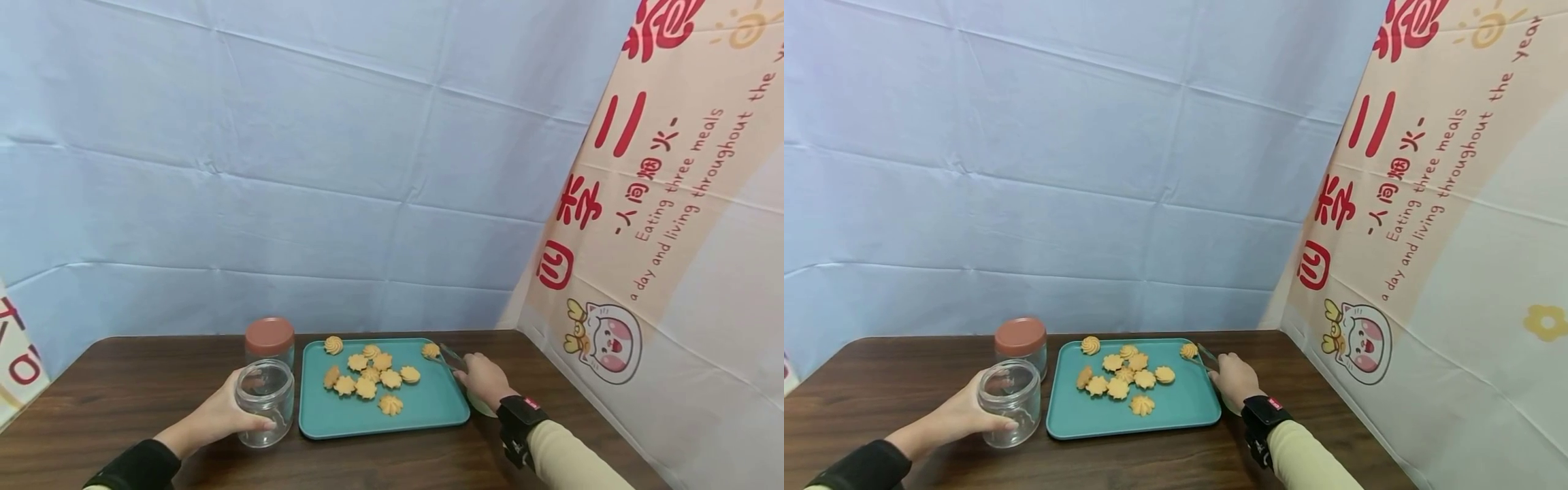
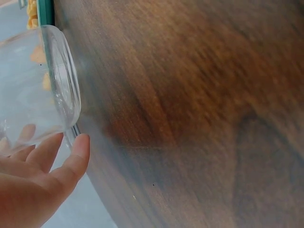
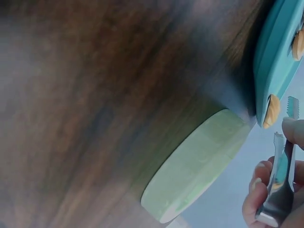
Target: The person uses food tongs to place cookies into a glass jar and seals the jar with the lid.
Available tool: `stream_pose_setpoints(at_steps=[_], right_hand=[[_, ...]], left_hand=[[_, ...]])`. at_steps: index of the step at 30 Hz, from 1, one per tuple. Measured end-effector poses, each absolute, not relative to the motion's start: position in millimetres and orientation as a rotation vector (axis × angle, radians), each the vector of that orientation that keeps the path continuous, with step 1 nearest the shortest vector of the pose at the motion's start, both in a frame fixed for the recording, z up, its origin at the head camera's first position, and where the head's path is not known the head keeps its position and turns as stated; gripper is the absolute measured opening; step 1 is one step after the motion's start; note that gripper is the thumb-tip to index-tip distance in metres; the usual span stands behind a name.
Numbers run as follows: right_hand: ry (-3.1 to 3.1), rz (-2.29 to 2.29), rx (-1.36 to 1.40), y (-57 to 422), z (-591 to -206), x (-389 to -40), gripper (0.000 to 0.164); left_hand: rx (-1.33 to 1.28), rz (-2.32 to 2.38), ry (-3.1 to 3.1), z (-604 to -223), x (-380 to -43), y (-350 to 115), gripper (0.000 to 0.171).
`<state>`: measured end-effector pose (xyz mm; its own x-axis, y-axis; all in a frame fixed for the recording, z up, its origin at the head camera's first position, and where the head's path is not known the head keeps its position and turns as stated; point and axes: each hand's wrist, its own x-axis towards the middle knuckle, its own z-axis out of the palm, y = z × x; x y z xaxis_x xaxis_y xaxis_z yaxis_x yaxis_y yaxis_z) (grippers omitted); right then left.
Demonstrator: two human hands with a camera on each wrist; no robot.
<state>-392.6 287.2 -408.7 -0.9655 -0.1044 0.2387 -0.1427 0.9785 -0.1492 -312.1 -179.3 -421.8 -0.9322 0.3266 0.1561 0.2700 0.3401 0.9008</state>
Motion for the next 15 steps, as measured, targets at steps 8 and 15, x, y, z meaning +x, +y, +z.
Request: stream_pose_setpoints(at_steps=[8, 15], right_hand=[[-2.891, 0.236, 0.189, 281, -408, -397, 0.026], [-2.921, 0.187, 0.149, 279, -413, -409, 0.030]], left_hand=[[0.550, 1.682, 2.524, -420, -312, -180, 0.099], [0.546, 1.691, 2.512, -422, -312, -179, 0.100]])
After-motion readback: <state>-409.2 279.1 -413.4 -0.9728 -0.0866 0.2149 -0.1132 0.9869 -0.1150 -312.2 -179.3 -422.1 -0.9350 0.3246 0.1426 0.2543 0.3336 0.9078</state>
